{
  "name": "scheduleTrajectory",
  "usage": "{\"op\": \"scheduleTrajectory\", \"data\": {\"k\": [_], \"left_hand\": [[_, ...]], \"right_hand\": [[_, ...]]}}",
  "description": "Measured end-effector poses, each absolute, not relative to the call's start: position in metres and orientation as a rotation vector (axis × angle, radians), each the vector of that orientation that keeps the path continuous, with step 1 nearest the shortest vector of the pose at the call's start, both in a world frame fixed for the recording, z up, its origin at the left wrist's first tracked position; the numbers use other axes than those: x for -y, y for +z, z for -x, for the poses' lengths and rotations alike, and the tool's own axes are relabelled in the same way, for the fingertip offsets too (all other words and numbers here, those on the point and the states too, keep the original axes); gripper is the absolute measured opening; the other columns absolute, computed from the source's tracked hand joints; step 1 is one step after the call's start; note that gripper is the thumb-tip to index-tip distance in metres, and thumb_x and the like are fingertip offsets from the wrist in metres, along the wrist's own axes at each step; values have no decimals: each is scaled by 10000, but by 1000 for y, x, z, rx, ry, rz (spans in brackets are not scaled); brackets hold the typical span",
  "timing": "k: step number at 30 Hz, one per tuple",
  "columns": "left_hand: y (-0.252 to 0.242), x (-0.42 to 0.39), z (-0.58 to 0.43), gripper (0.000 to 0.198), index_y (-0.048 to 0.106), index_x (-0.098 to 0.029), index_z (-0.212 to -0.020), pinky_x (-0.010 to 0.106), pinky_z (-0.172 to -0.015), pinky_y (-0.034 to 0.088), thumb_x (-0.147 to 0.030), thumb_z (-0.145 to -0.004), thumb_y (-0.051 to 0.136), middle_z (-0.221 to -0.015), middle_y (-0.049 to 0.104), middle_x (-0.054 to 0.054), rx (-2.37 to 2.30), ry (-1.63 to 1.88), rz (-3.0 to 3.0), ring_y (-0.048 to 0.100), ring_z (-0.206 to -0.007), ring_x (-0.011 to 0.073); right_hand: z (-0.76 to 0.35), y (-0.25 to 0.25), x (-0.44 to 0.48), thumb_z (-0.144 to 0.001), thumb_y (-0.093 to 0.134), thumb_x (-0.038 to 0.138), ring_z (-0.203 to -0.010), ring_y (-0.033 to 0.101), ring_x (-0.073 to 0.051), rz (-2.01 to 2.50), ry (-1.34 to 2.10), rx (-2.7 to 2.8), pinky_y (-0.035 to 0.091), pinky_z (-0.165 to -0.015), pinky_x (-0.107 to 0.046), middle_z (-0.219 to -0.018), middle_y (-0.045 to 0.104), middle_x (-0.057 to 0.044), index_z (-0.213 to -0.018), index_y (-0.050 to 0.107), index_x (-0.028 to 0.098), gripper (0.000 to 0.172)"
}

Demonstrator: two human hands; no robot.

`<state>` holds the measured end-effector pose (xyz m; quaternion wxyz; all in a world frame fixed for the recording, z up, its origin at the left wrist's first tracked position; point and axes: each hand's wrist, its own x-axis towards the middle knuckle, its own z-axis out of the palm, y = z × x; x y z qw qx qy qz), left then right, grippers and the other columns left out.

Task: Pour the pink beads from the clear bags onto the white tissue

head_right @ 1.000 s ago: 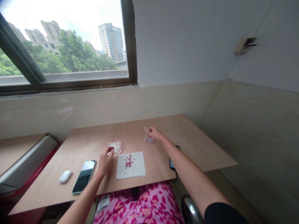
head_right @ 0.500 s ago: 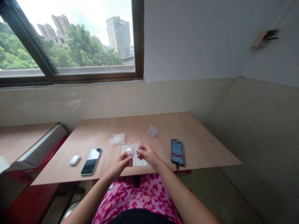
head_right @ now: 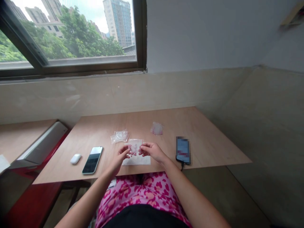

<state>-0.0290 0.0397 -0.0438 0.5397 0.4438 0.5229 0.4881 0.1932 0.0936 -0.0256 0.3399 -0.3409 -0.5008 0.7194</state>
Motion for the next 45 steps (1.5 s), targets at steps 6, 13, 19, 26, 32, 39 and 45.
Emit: {"op": "scheduleTrajectory", "data": {"k": [6, 13, 19, 26, 32, 39, 45], "left_hand": [[-31, -32, 28, 375, 656, -208, -1169, 346, -884, 511, -474, -904, 665, -1188, 667, 116, -1356, 1192, -1300, 638, -1057, 247], [-9, -16, 17, 376, 631, -182, -796, 278, -726, 466, -526, -942, 597, -770, 627, 28, -1104, 945, -1397, 580, -752, 173], [-20, -17, 16, 292, 616, -174, -721, 272, -678, 443, -386, -917, 572, -697, 597, 20, -1076, 946, -1345, 552, -690, 162], [-29, -21, 19, 234, 591, -184, -691, 269, -681, 436, -289, -887, 521, -691, 619, 20, -1064, 961, -1390, 557, -674, 157], [-27, -20, 18, 340, 599, -185, -692, 258, -642, 398, -404, -947, 552, -668, 601, 4, -1199, 931, -1515, 547, -656, 158], [-23, -19, 15, 419, 592, -186, -706, 264, -688, 436, -474, -996, 498, -690, 613, 7, -1148, 947, -1482, 578, -689, 166], [-27, -21, 17, 317, 584, -184, -741, 262, -667, 436, -428, -944, 572, -702, 607, 6, -1159, 922, -1455, 567, -679, 163]], "right_hand": [[-187, -20, -80, -809, 797, 479, -719, 657, -171, 838, 1784, 1418, 502, -676, -291, -774, 733, -54, -803, 686, 173, 326], [-170, -32, -61, -803, 795, 481, -681, 633, -163, 814, 1779, 1561, 452, -610, -269, -737, 706, -21, -766, 613, 193, 343], [-169, -28, -56, -863, 733, 475, -774, 679, -181, 727, 1858, 1649, 496, -678, -288, -860, 738, -53, -836, 670, 185, 298], [-167, -39, -61, -872, 711, 498, -735, 676, -179, 732, 1811, 1633, 513, -685, -298, -805, 735, -45, -803, 671, 187, 320], [-166, -42, -62, -853, 726, 442, -710, 669, -177, 775, 1749, 1596, 503, -679, -298, -764, 721, -22, -781, 649, 196, 268], [-170, -33, -61, -863, 717, 427, -753, 685, -189, 777, 1733, 1641, 505, -716, -310, -799, 739, -30, -819, 664, 193, 243], [-172, -40, -66, -856, 728, 440, -691, 640, -166, 836, 1670, 1652, 475, -667, -283, -742, 673, -5, -806, 633, 193, 269]]}}
